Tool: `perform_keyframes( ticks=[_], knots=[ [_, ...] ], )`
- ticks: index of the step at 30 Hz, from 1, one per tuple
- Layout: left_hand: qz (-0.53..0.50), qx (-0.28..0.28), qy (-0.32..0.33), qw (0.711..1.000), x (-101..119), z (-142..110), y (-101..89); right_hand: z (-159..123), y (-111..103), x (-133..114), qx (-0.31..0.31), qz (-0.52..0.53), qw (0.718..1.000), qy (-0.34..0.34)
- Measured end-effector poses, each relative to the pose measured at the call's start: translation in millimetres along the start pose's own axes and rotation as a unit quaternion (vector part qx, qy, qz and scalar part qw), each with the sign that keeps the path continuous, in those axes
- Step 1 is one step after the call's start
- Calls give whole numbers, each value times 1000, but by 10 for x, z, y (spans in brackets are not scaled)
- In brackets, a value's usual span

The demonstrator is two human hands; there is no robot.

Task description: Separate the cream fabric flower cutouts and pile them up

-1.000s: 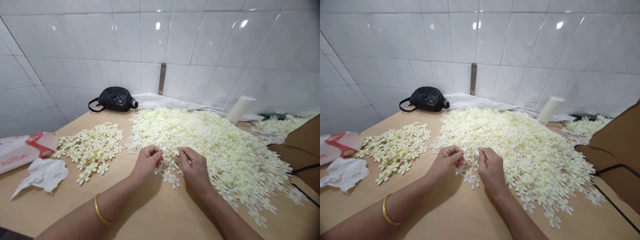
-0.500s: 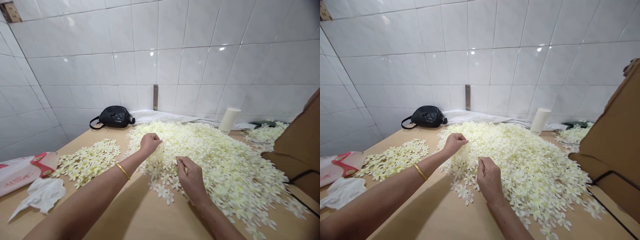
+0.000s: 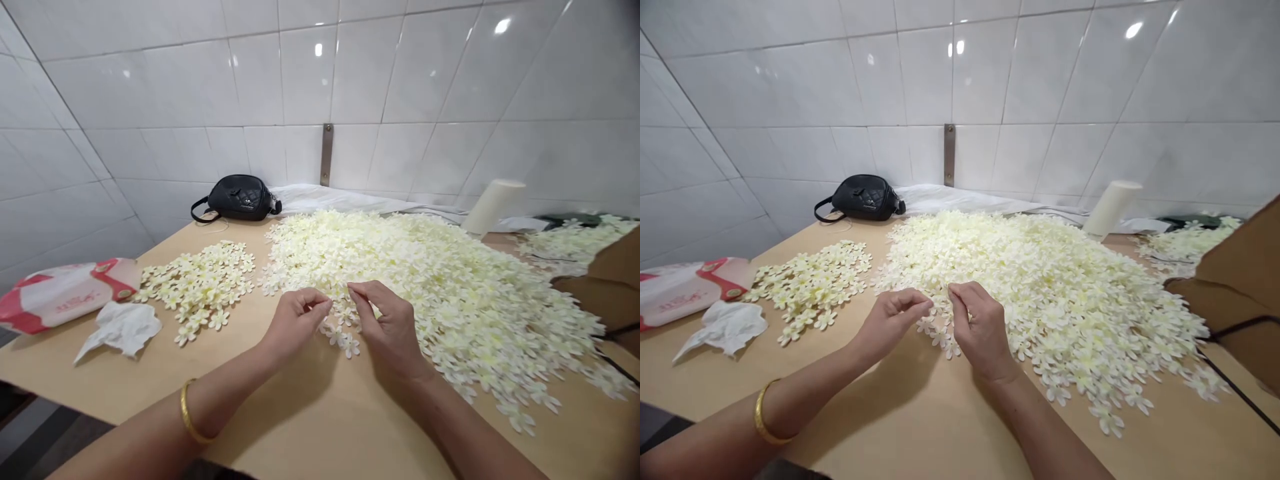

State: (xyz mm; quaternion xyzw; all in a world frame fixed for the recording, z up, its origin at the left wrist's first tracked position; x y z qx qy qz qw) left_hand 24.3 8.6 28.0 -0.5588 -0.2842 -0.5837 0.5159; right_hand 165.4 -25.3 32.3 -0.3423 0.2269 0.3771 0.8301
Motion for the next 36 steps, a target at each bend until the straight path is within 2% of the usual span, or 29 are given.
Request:
perform_keyframes(
  ticks=[2,4,7,12,20,27,32,36],
  knots=[
    [-115,-15,-52,992,-55,-70,34,-39,59,-48,-20,-14,999,-34],
    [-201,-22,-67,977,-101,-80,40,-76,123,-82,-46,-33,996,-65],
    [-270,-20,-83,959,-187,-61,18,-114,199,-113,-78,-48,991,-100],
    [-365,-13,-168,915,-340,-87,18,-128,276,-123,-114,-33,987,-108],
    [-353,-16,-178,919,-425,-45,-17,-136,306,-99,-135,-18,988,-72],
    [-354,-33,-165,920,-394,-42,-14,-121,306,-62,-135,9,991,-21],
    [-325,-31,-167,930,-368,-44,-25,-126,309,-67,-126,9,992,-23],
    [-336,-29,-162,928,-391,-49,2,-122,308,-74,-122,-3,992,-17]
  ],
)
Point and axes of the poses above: each hand's wrist, its own z-axis towards the middle knuckle, its own y-axis out of the palm, x = y × z, the point moved 4 cm from there along z, towards the middle knuckle, and after that the axes turned 6 degrees about y, right-handed, at the moved point
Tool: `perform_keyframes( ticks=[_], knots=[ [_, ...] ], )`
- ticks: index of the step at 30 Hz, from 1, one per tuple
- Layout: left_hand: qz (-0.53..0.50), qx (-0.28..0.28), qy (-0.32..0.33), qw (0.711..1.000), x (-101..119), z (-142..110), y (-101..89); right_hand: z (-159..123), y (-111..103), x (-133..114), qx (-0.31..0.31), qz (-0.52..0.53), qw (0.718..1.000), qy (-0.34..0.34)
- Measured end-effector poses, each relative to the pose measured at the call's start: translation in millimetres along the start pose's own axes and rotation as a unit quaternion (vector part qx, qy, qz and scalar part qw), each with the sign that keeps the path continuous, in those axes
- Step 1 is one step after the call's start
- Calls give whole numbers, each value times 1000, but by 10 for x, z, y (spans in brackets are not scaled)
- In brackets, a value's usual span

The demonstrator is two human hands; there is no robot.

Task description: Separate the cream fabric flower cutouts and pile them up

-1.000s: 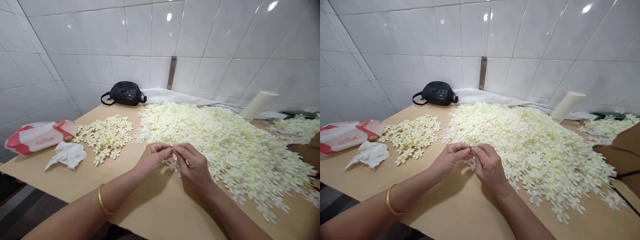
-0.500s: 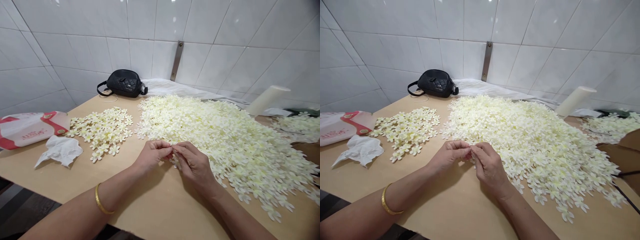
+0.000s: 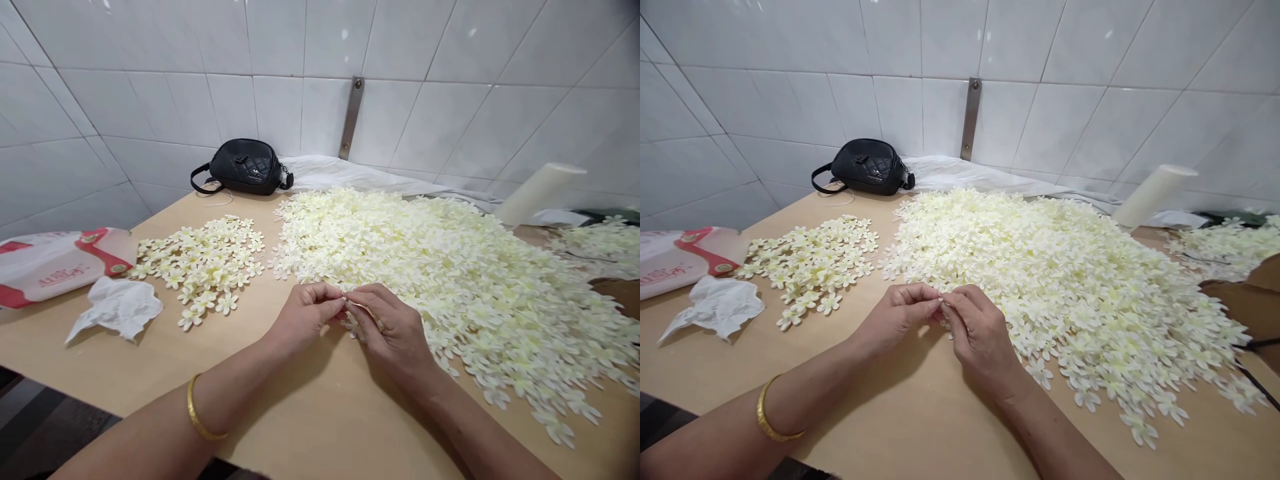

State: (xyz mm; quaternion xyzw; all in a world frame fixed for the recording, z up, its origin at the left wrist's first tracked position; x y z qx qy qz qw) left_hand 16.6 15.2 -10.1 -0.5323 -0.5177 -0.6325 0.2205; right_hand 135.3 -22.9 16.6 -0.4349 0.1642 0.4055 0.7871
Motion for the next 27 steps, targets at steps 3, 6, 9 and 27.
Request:
perform_keyframes(
  ticks=[3,6,9,27],
  knots=[
    [-8,-4,6,1000,-26,4,8,4,-7,0,4,-4,1000,4],
    [-5,-2,10,1000,-33,5,8,3,-9,1,1,-5,1000,7],
    [11,1,12,1000,-23,2,0,0,-3,-4,-11,-3,1000,11],
    [81,58,28,995,94,-38,18,12,-44,141,-3,67,985,161]
  ],
)
Point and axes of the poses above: each hand's wrist, its own z-axis towards the middle knuckle, its own y-axis out of the palm, x = y × z, the point moved 4 cm from there along z, towards the middle knuckle, and after that the axes turned 6 degrees about y, right-handed, at the moved point
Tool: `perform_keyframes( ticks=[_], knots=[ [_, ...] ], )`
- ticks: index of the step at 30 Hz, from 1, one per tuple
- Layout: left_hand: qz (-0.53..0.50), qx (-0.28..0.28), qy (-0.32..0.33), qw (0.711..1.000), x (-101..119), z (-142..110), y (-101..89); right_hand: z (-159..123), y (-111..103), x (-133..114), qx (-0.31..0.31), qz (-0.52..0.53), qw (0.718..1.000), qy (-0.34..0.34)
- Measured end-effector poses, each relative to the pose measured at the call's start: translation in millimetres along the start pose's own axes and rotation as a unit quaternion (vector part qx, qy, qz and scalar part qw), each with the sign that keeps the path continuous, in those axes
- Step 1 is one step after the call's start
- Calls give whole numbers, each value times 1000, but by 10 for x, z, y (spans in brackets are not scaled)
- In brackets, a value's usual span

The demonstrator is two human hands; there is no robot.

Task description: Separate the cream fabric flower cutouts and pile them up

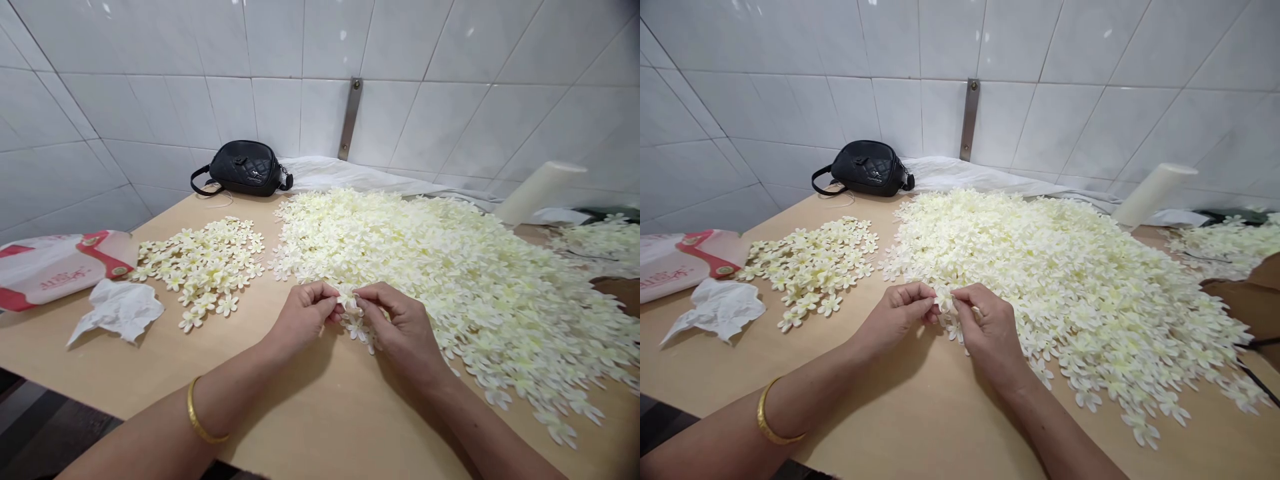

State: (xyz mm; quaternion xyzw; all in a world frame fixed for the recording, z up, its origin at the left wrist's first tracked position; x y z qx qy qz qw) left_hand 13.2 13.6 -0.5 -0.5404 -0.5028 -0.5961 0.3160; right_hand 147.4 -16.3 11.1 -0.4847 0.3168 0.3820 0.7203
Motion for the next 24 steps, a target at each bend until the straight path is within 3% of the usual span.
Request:
perform_keyframes(
  ticks=[4,7,9,11,13,15,18,22,24],
  knots=[
    [34,7,5,999,63,17,-33,11,-27,75,5,100,988,114],
    [27,9,5,1000,54,37,-57,56,-130,73,30,131,982,131],
    [16,19,-1,1000,44,45,-67,129,-309,74,86,86,987,102],
    [0,32,-12,999,42,45,-69,234,-547,67,161,-19,986,31],
    [-14,36,-18,999,48,42,-64,359,-754,44,217,-163,960,-69],
    [-20,32,-13,999,62,44,-64,493,-870,39,234,-291,916,-145],
    [-22,33,-5,999,65,65,-89,670,-872,53,207,-386,880,-182],
    [-21,40,-3,999,52,87,-125,663,-644,-64,167,-394,885,-187],
    [-30,49,0,998,51,71,-132,524,-498,-194,163,-352,904,-181]
  ],
)
Point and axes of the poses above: each hand's wrist, its own z-axis towards the middle knuckle, its own y-axis out of the palm, x = y × z, the point moved 4 cm from there along z, towards the middle knuckle, and after that the axes turned 6 degrees about y, right-handed, at the moved point
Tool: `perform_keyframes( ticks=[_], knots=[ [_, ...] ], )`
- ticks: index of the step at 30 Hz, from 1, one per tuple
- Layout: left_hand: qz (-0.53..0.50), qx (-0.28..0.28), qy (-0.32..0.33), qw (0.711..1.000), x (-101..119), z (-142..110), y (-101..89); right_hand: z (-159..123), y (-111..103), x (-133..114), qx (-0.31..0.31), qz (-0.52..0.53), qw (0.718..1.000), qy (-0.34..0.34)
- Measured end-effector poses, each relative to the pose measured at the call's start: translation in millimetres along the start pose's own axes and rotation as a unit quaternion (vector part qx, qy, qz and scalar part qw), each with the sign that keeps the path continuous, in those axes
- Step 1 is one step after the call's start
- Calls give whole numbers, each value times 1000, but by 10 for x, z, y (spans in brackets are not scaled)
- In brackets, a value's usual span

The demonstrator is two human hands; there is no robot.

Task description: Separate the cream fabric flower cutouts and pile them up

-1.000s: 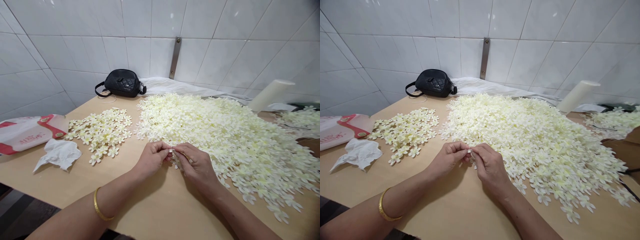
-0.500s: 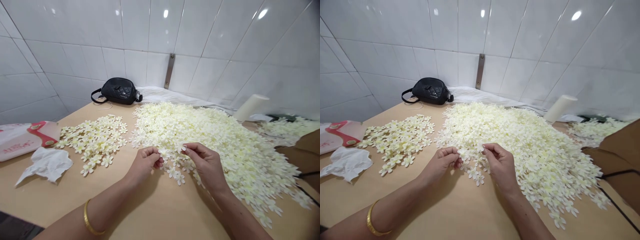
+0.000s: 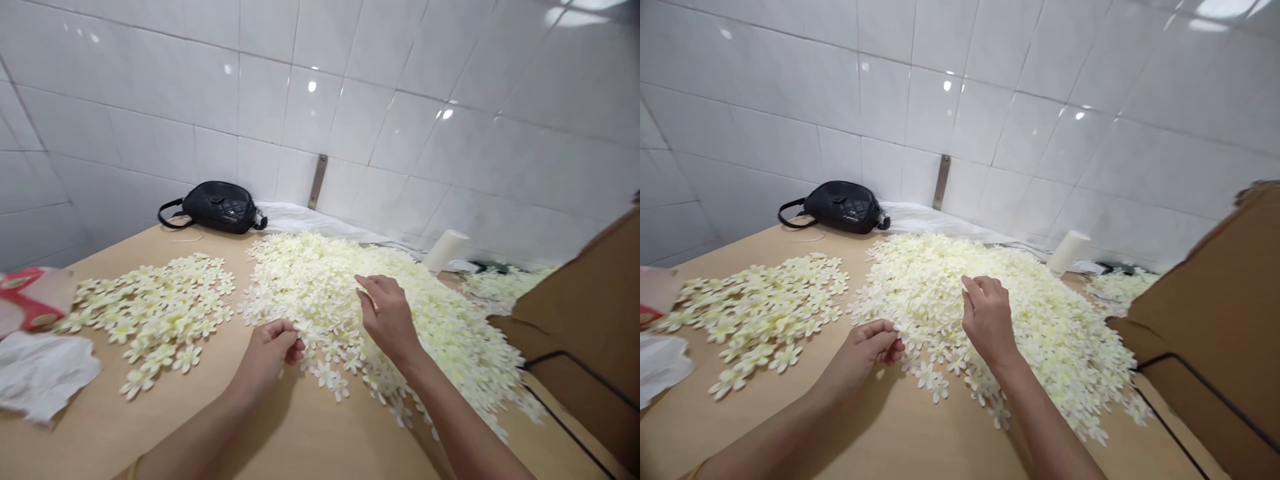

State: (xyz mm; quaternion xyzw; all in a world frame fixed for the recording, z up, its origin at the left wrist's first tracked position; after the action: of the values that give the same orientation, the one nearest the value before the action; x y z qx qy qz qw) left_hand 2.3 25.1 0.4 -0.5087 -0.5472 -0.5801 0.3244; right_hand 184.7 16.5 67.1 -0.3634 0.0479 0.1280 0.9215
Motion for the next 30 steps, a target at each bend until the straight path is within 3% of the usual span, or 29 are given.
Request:
perform_keyframes(
  ticks=[2,4,8,15,24,30],
  knots=[
    [-7,11,8,1000,3,-21,-3,-124,-44,-221,-14,121,992,36],
    [-15,11,10,1000,-6,-34,5,-260,-29,-438,-75,217,972,45],
    [-27,-4,-3,1000,-69,-36,27,-486,99,-683,-134,262,956,14],
    [-84,-54,-17,995,-174,-31,57,-564,271,-613,-134,245,960,30],
    [-11,-69,-5,998,-104,-41,72,-583,277,-497,-206,371,885,189],
    [-21,-105,-14,994,-153,-20,85,-600,264,-447,-208,364,888,187]
  ],
)
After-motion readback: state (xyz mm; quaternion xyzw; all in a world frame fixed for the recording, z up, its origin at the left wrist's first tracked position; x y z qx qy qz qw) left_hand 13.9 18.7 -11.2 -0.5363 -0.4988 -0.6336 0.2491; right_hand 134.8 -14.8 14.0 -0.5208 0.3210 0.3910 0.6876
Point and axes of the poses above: each hand's wrist, its own z-axis towards the middle knuckle, its own y-axis out of the palm, x = y × z, the point moved 4 cm from there along z, towards the middle knuckle, and after that the axes turned 6 degrees about y, right-handed, at the moved point
